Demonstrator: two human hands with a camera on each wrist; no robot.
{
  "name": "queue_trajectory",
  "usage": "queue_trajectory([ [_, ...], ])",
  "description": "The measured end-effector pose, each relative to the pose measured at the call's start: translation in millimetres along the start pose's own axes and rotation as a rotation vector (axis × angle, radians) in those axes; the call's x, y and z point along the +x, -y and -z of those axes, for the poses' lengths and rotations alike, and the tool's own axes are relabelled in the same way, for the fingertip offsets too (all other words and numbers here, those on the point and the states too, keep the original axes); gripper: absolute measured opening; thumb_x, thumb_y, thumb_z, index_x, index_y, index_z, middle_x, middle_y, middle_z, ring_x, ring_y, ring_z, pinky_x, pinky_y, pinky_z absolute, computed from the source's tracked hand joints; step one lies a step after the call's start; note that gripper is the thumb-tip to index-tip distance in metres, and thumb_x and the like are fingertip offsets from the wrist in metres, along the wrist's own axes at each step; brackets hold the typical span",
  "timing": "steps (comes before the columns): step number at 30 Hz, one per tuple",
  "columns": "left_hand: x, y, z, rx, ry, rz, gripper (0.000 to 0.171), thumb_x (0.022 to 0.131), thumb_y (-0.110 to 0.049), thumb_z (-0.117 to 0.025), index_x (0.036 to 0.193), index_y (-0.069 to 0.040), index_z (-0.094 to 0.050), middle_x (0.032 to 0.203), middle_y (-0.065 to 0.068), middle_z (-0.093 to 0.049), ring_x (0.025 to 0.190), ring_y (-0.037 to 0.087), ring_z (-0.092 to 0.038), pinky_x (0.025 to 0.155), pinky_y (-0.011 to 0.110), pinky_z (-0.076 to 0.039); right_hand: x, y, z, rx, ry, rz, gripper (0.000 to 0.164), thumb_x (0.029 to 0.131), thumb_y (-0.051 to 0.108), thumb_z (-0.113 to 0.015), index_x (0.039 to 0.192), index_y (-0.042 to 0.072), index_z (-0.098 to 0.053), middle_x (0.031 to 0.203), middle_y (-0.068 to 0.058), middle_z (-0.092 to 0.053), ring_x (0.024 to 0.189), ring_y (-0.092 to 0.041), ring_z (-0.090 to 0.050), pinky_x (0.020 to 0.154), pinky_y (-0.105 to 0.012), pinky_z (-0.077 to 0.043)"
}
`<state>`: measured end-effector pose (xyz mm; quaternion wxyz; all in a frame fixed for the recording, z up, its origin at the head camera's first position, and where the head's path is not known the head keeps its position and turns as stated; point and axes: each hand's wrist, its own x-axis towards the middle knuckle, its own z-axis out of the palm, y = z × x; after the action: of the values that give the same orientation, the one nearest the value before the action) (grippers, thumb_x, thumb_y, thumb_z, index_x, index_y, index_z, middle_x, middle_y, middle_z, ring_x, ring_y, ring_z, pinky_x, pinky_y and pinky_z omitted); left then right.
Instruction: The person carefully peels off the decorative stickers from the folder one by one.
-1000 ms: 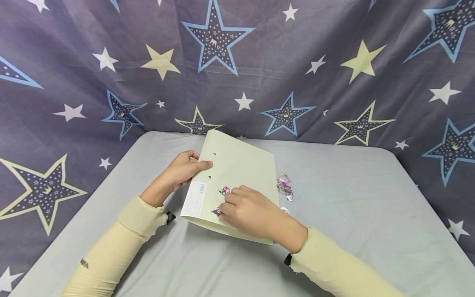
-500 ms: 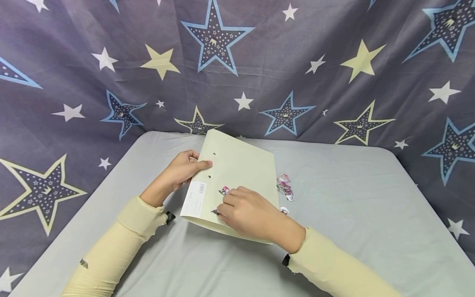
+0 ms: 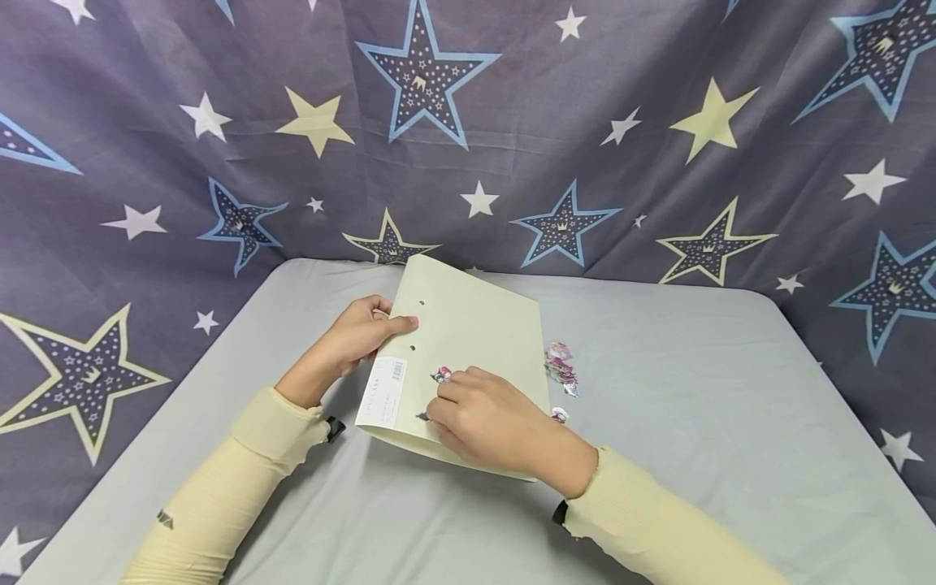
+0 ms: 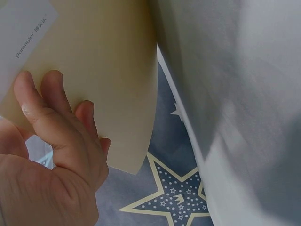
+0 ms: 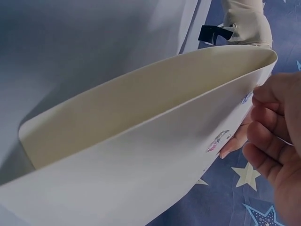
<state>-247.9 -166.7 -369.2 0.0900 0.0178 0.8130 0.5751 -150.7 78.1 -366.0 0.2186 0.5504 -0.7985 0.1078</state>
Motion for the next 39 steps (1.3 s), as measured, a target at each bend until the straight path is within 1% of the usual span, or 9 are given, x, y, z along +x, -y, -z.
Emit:
queue_trajectory([
  [8,0.1,0.1,-0.3,-0.009,0.007,0.004,0.041,0.093,-0.026,-0.074,0.108,-0.001,-0.046,0.07,0.008,-0.069,0.041,0.012,-0.056,0.039,0.028,-0.041,2.3,-1.4,-2.0,0.025,-0.035,-0.006,0.006,0.09,0.012,-0.071,0.086,0.014,-0.068,0.074,0.007,-0.055,0.071,-0.012,-0.05,0.073,-0.028,-0.047],
  [14,-0.1,-0.2,0.1,-0.001,0.0,0.012,0.04,0.093,-0.027,-0.075,0.106,-0.002,-0.046,0.07,0.007,-0.068,0.041,0.012,-0.055,0.038,0.027,-0.039,3.4,-3.2,-2.5,0.023,-0.064,0.005,0.011,0.087,0.009,-0.073,0.081,0.014,-0.065,0.07,0.007,-0.05,0.067,-0.011,-0.046,0.069,-0.027,-0.044],
  [18,-0.6,-0.4,0.1,-0.007,-0.001,0.011,0.04,0.093,-0.027,-0.075,0.105,-0.002,-0.046,0.069,0.007,-0.068,0.041,0.012,-0.055,0.038,0.026,-0.039,3.8,-4.0,-2.4,0.014,-0.086,0.013,0.013,0.086,0.008,-0.073,0.08,0.014,-0.064,0.069,0.007,-0.049,0.066,-0.012,-0.046,0.067,-0.026,-0.043],
  [24,-0.8,-1.2,-0.4,-0.01,-0.002,0.002,0.039,0.093,-0.026,-0.074,0.105,-0.001,-0.046,0.069,0.007,-0.068,0.041,0.011,-0.054,0.038,0.026,-0.039,3.6,-6.2,-1.2,0.009,-0.097,0.014,0.014,0.085,0.008,-0.075,0.08,0.015,-0.064,0.07,0.007,-0.048,0.066,-0.011,-0.045,0.068,-0.026,-0.043],
  [31,-0.5,-0.3,-0.2,-0.005,-0.004,0.009,0.039,0.093,-0.026,-0.075,0.106,-0.001,-0.048,0.071,0.008,-0.068,0.043,0.012,-0.057,0.038,0.026,-0.041,2.1,-7.3,-0.1,0.019,-0.107,0.004,0.009,0.084,0.009,-0.077,0.081,0.015,-0.069,0.072,0.007,-0.052,0.066,-0.011,-0.045,0.066,-0.025,-0.042],
  [39,-1.2,-0.8,-0.2,-0.006,-0.007,0.002,0.039,0.093,-0.026,-0.075,0.107,-0.001,-0.047,0.069,0.007,-0.067,0.04,0.011,-0.053,0.038,0.026,-0.039,0.3,-7.0,0.9,0.039,-0.11,-0.014,0.007,0.081,0.008,-0.076,0.082,0.013,-0.072,0.073,0.006,-0.056,0.066,-0.011,-0.047,0.065,-0.026,-0.043],
])
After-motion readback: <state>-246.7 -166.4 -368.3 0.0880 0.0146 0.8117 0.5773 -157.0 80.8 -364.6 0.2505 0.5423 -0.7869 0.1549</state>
